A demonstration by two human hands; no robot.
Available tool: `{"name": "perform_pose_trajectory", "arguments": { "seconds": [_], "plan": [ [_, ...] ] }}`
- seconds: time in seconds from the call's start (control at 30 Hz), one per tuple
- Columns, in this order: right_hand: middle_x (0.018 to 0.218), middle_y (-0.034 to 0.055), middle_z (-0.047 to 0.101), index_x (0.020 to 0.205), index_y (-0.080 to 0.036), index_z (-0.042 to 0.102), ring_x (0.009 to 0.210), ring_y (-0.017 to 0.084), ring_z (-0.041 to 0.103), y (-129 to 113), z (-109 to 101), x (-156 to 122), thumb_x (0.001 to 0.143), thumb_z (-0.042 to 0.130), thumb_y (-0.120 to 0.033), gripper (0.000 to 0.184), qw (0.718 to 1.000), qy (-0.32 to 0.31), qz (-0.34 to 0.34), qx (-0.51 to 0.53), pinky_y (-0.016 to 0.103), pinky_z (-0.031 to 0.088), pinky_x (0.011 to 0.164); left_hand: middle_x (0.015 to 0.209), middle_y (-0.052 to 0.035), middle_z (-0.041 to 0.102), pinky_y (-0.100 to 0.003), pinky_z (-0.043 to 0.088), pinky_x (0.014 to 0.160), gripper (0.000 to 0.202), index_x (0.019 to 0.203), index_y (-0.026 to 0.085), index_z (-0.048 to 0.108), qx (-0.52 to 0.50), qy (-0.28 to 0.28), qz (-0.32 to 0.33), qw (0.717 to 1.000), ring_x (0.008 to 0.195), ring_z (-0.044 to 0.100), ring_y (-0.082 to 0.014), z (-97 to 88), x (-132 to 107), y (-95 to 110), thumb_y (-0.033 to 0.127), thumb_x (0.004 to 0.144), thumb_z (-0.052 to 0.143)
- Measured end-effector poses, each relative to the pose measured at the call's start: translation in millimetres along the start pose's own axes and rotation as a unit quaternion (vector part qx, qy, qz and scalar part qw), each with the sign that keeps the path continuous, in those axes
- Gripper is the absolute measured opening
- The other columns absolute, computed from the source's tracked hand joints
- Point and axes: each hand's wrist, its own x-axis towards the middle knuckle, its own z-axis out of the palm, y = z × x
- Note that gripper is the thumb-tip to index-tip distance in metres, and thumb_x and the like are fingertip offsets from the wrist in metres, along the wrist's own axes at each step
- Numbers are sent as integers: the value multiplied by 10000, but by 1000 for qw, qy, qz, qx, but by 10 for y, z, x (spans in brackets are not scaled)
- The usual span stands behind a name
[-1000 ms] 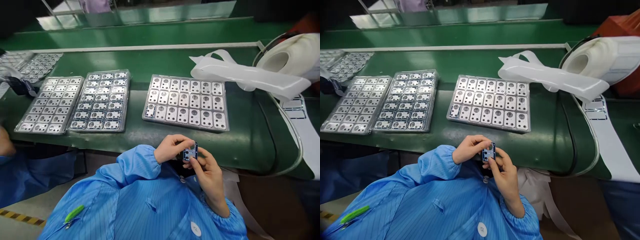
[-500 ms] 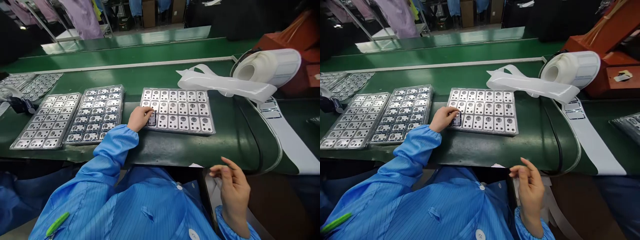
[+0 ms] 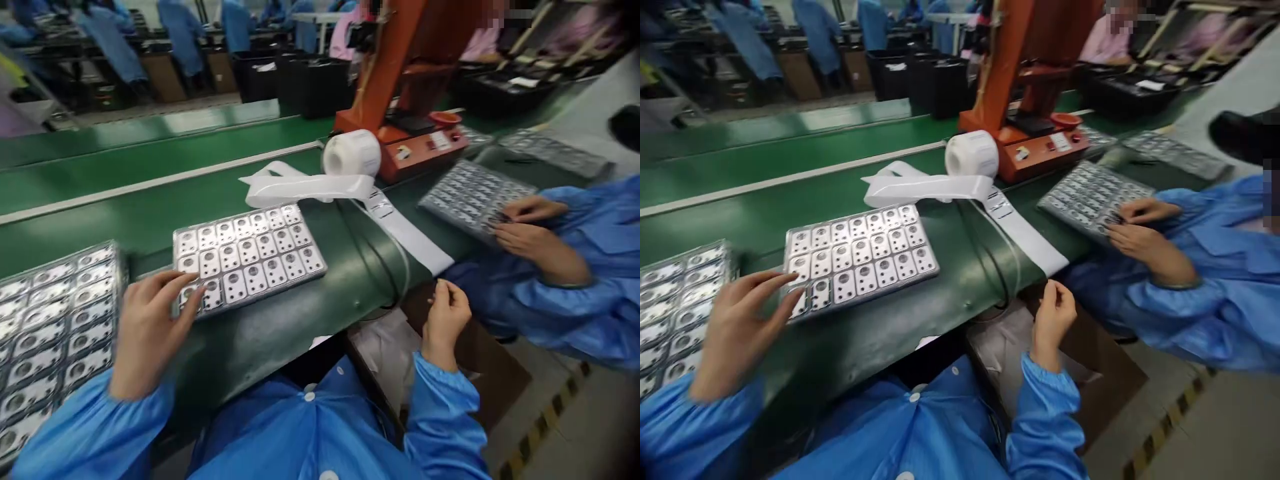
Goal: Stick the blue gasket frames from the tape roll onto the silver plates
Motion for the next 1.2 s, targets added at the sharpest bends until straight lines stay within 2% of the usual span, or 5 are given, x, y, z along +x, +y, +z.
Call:
{"name": "perform_pose_trajectory", "arguments": {
  "seconds": [0.13, 0.23, 0.47, 0.83, 1.2],
  "plan": [
    [1123, 118, 615, 1263, -136, 529, 977, 207, 604, 210, 197, 647, 776, 515, -695, 742, 999, 18, 37, 10, 368, 513, 862, 1146, 116, 662, -543, 470, 928, 345, 1182, 628, 590, -76, -12, 82, 994, 1007, 597, -332, -288, 222, 287, 528, 855, 547],
    [1115, 109, 640, 1246, -158, 550, 964, 211, 616, 279, 277, 891, 722, 568, -711, 763, 998, -22, 58, 4, 349, 523, 828, 1094, 69, 709, -452, 524, 892, 288, 1117, 499, 682, -126, -82, 155, 976, 987, 642, -284, -283, 560, 577, 524, 849, 581],
    [599, 50, 577, 671, -152, 653, 625, 196, 494, 317, 72, 989, 564, 660, -776, 633, 990, -110, 45, -74, 311, 381, 522, 1146, -87, 732, -377, 523, 953, 420, 1136, 194, 676, -210, -289, 134, 924, 1038, 680, -247, 720, 1928, 1219, 499, 867, 575],
    [587, 19, 619, 607, -183, 678, 571, 168, 534, 31, -169, 1159, 674, 580, -700, 530, 922, -336, -49, -185, 251, 407, 511, 1351, -285, 581, -394, 454, 1010, 1069, 1561, 45, -42, -323, -148, -70, 932, 1229, 605, -362, 2246, 2886, 2138, 426, 869, 679],
    [705, 56, 692, 684, -231, 733, 712, 252, 656, -134, -735, 1542, 680, 564, -771, 566, 901, -371, -42, -222, 292, 546, 577, 1577, -227, 338, -353, 307, 1170, 1061, 1581, 124, 30, -547, -73, -151, 821, 1435, 400, -297, 2419, 3354, 2165, 253, 811, 749]
  ]
}}
